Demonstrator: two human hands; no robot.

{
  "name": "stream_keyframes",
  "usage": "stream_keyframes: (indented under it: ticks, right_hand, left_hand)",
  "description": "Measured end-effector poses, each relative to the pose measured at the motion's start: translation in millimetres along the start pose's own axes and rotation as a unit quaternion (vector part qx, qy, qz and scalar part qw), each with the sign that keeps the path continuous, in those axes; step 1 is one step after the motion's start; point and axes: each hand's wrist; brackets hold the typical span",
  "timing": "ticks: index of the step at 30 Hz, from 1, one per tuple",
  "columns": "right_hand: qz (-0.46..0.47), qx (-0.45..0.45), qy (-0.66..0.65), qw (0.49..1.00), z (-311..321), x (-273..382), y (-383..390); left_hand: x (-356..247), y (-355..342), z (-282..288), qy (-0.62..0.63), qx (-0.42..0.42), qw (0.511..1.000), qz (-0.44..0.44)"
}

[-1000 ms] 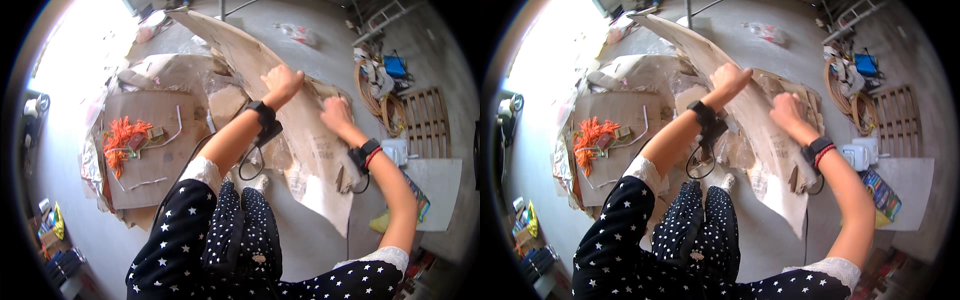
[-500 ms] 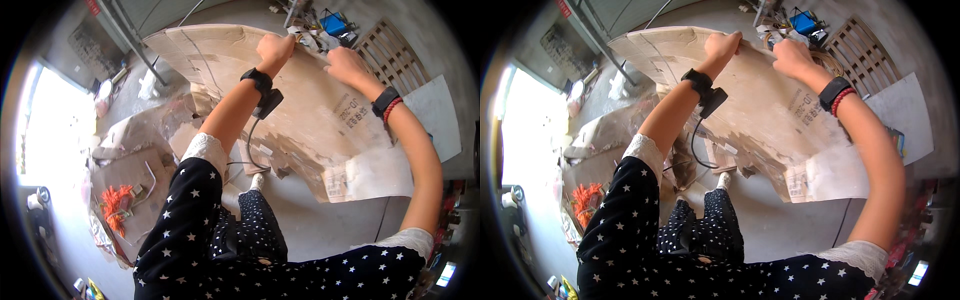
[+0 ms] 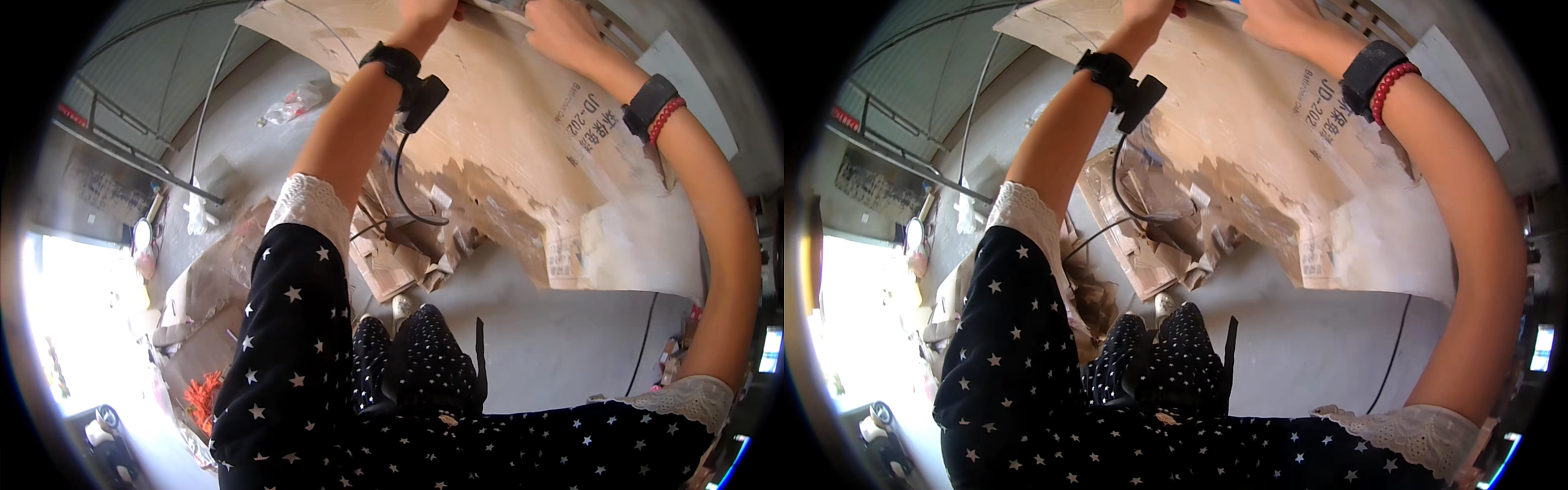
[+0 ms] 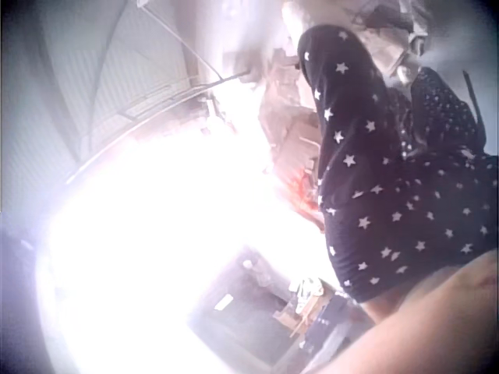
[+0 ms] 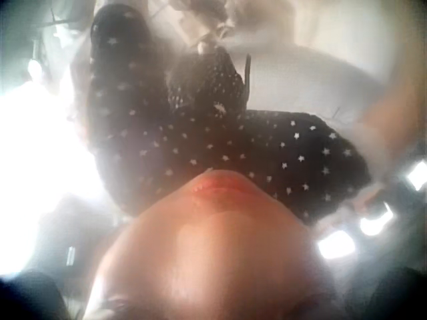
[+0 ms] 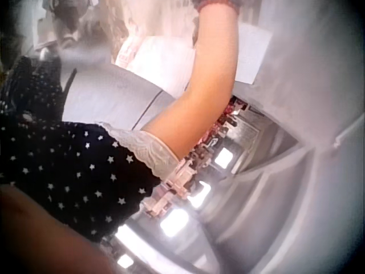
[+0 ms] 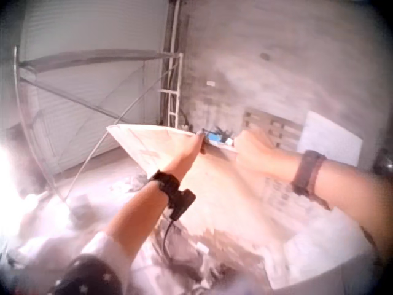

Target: The person sorts various recyclables including cardboard sheets, a plastic crate, and a piece of foam, moving them between a large pile and a smaller stack.

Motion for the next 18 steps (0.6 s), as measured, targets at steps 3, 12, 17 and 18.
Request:
stream_keyframes:
  ticks: [3,12,17,18]
  right_hand:
    - [-0.002,0.025,0.024,0.999,-6,4,13]
    - [-0.013,0.063,-0.147,0.987,-95,75,57]
    - [0.000,0.133,-0.177,0.975,-191,156,97]
    - [0.011,0.149,-0.183,0.972,-207,167,109]
  left_hand:
    - [8,4,-8,0.007,0.030,1.000,0.004]
    - [106,38,33,-0.241,0.077,0.967,0.041]
    - [210,75,81,-0.308,0.079,0.930,0.183]
    - [221,86,85,-0.293,0.088,0.929,0.206]
Point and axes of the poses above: each hand's wrist, its own y-axis away from the middle knuckle, its own z-axis out of the back of the hand, x = y × z, and after that the axes turned 10 degrees about -x, right-handed
